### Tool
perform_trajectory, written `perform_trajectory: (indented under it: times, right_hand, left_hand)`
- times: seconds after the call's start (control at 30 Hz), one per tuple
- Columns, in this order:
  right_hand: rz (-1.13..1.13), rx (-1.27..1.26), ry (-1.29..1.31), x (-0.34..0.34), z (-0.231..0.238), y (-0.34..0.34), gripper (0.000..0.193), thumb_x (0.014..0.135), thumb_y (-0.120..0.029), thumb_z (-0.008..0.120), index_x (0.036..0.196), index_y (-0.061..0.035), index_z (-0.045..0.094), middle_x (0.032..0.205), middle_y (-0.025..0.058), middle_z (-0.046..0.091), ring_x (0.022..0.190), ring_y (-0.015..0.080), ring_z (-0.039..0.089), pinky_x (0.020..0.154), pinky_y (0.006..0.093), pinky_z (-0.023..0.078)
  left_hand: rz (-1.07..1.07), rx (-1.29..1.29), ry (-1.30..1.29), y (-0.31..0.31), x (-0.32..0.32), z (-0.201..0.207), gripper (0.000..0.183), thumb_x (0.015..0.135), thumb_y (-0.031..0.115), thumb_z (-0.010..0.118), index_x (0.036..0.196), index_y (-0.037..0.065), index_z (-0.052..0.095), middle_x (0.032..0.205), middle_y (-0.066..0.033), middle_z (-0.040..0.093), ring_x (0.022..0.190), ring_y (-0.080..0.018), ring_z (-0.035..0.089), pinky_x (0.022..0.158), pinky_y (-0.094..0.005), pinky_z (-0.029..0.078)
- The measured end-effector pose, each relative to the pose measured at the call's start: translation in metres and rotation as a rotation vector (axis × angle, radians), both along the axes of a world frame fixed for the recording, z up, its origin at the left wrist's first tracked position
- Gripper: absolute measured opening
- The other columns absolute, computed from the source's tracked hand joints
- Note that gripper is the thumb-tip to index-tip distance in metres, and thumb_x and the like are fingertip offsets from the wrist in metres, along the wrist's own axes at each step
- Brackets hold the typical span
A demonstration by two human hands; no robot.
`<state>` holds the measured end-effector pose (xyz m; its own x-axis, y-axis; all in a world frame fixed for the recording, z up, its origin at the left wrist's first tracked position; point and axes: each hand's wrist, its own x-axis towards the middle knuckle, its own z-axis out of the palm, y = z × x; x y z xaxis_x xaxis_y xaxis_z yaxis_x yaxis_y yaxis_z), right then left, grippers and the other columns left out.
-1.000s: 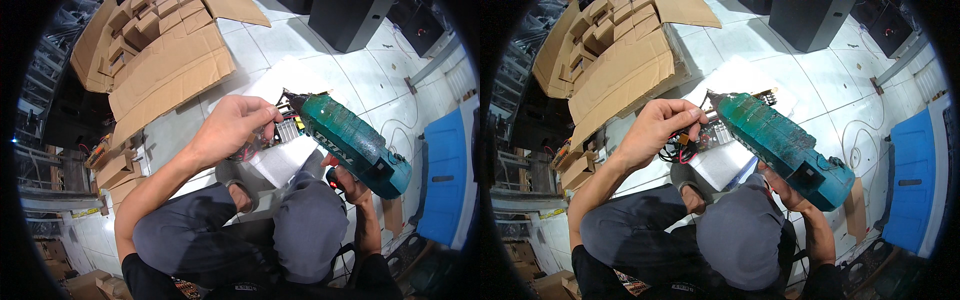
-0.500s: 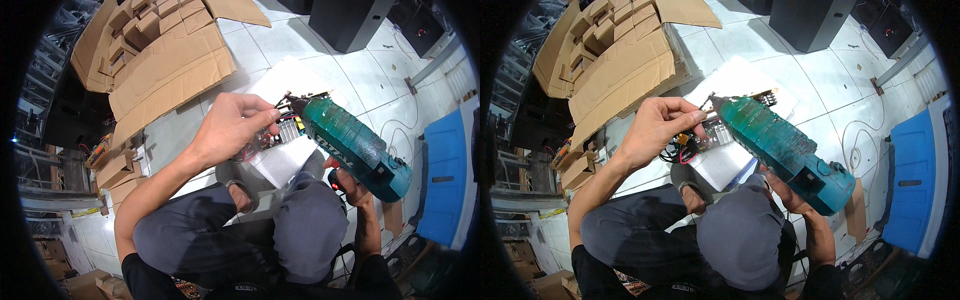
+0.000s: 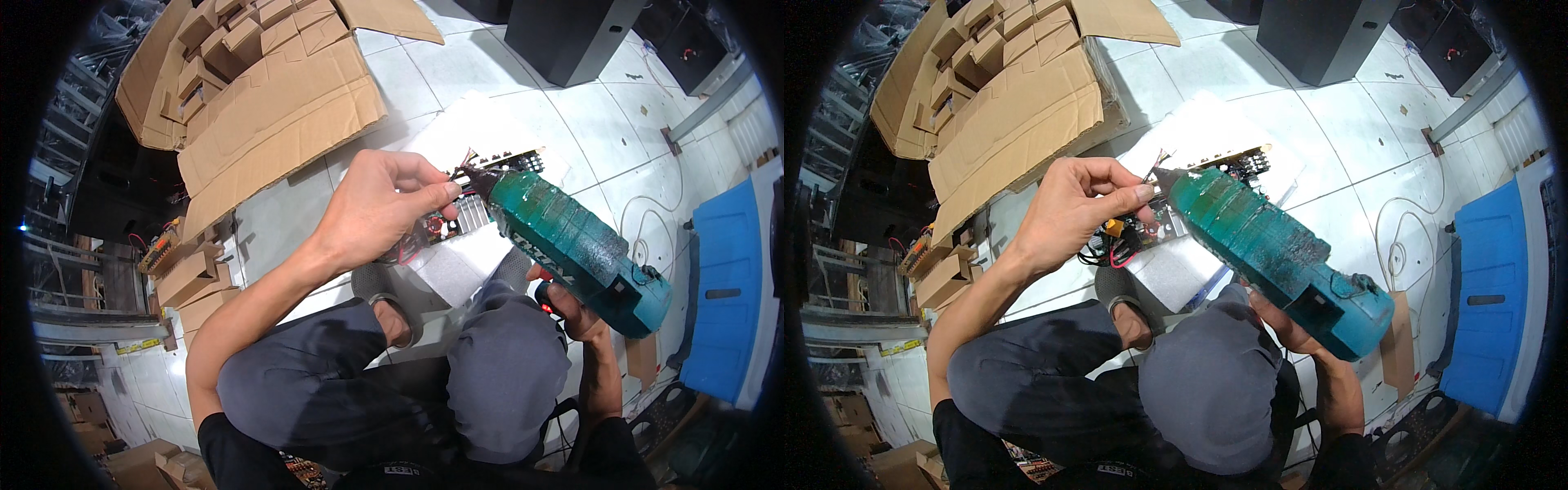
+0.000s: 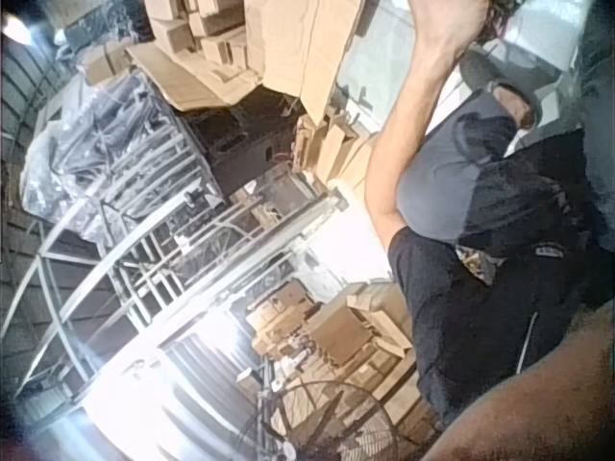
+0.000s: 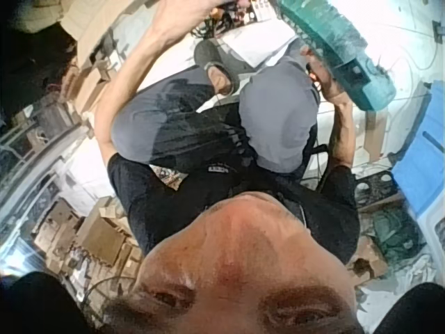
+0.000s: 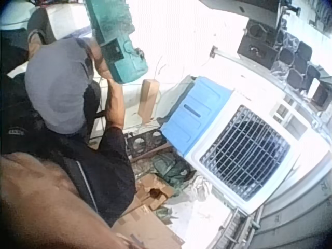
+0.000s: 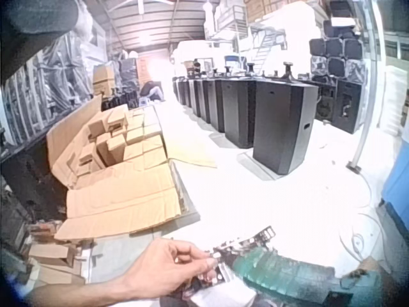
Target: The person unpacks a circuit board from a cardboard box and places it on a foam pad. They then use a green heat gun to apply heat to specific components on the board while holding it steady with their other hand. The person continues to manipulate the board and apply heat to different areas.
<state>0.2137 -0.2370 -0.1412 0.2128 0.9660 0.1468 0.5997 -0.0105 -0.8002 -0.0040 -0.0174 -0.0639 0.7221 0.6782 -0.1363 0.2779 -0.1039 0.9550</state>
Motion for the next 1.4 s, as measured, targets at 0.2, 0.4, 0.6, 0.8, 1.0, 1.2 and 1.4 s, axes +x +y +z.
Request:
perform_trajectory:
  times: [0.2,0.4,0.6,0.8,1.0,1.2,1.4]
  right_hand:
    - [0.027,0.060,-0.017,0.001,0.004,0.006,0.039,0.097,-0.036,0.059,0.113,-0.0011,0.066,0.097,0.0114,0.071,0.087,0.0204,0.066,0.084,0.0377,0.053]
    - [0.005,-0.012,0.008,0.001,0.006,0.003,0.038,0.097,-0.034,0.060,0.113,-0.0013,0.067,0.098,0.0099,0.072,0.090,0.0208,0.068,0.082,0.0382,0.054]
    - [0.009,-0.013,-0.024,0.002,0.004,-0.001,0.038,0.096,-0.032,0.059,0.115,-0.0005,0.067,0.099,0.0106,0.073,0.091,0.0222,0.068,0.086,0.0403,0.054]
    - [0.015,-0.038,0.069,-0.002,0.008,0.003,0.040,0.095,-0.032,0.059,0.118,0.0000,0.065,0.101,0.0111,0.072,0.092,0.0231,0.068,0.089,0.0404,0.053]
    - [0.079,0.055,-0.002,0.000,0.002,0.005,0.038,0.098,-0.030,0.056,0.121,-0.0002,0.063,0.102,0.0120,0.071,0.088,0.0206,0.065,0.084,0.0379,0.053]
    - [0.053,0.141,0.054,-0.001,0.000,0.008,0.036,0.099,-0.027,0.055,0.121,-0.0005,0.063,0.101,0.0117,0.071,0.087,0.0192,0.065,0.082,0.0360,0.053]
    - [0.061,0.003,0.050,0.001,0.000,0.004,0.035,0.099,-0.026,0.055,0.119,0.0005,0.064,0.101,0.0122,0.072,0.088,0.0197,0.066,0.082,0.0367,0.053]
  left_hand:
    - [-0.003,-0.018,0.070,-0.001,0.000,0.007,0.017,0.094,0.013,0.070,0.097,-0.003,0.072,0.082,-0.0082,0.074,0.077,-0.0082,0.067,0.074,-0.0230,0.051]
    - [-0.005,-0.042,0.062,-0.001,0.001,0.006,0.017,0.094,0.014,0.071,0.096,-0.003,0.072,0.081,-0.0080,0.074,0.076,-0.0085,0.067,0.073,-0.0227,0.050]
    - [-0.001,-0.021,0.074,-0.001,0.000,0.006,0.019,0.096,0.014,0.068,0.099,-0.004,0.072,0.082,-0.0082,0.074,0.079,-0.0089,0.067,0.076,-0.0239,0.051]
    - [-0.033,-0.020,0.075,0.000,0.002,0.005,0.026,0.101,0.019,0.061,0.106,-0.005,0.072,0.086,-0.0076,0.073,0.083,-0.0095,0.065,0.081,-0.0245,0.051]
    - [-0.055,-0.053,0.061,0.001,0.001,0.005,0.028,0.102,0.020,0.059,0.108,-0.005,0.071,0.085,-0.0066,0.073,0.084,-0.0094,0.065,0.084,-0.0248,0.051]
    - [-0.057,-0.067,-0.012,0.001,0.002,0.001,0.029,0.104,0.019,0.056,0.108,-0.005,0.071,0.085,-0.0070,0.073,0.084,-0.0095,0.065,0.085,-0.0245,0.051]
    - [-0.088,-0.034,-0.013,0.002,0.001,0.001,0.030,0.105,0.020,0.054,0.107,-0.005,0.070,0.084,-0.0071,0.072,0.084,-0.0096,0.065,0.085,-0.0247,0.050]
